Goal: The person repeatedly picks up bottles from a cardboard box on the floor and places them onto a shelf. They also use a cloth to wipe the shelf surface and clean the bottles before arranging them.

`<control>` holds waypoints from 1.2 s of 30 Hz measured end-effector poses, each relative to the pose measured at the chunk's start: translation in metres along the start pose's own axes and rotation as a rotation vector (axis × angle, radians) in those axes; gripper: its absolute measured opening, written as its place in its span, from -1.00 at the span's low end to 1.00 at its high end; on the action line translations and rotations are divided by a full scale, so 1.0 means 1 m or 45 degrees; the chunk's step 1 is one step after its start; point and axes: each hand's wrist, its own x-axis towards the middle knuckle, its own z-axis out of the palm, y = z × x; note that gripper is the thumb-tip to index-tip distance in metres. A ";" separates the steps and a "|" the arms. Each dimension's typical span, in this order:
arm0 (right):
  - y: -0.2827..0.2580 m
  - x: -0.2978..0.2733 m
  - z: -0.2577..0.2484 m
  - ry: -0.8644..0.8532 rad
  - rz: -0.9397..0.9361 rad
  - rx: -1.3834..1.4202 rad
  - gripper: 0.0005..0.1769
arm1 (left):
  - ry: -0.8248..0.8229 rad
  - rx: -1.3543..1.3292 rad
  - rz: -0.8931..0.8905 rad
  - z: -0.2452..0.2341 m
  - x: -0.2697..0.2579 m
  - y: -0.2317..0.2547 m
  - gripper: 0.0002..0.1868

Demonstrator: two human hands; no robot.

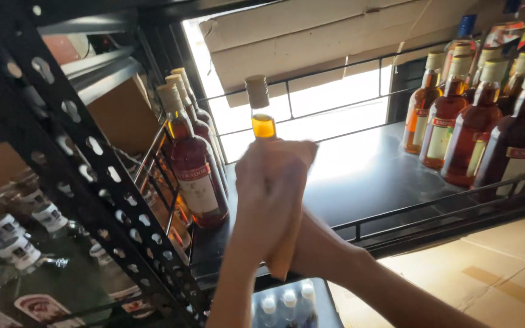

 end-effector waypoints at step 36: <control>0.046 0.144 -0.027 0.455 -0.103 0.432 -0.65 | -0.278 -1.125 -0.472 0.071 0.104 -0.151 -0.58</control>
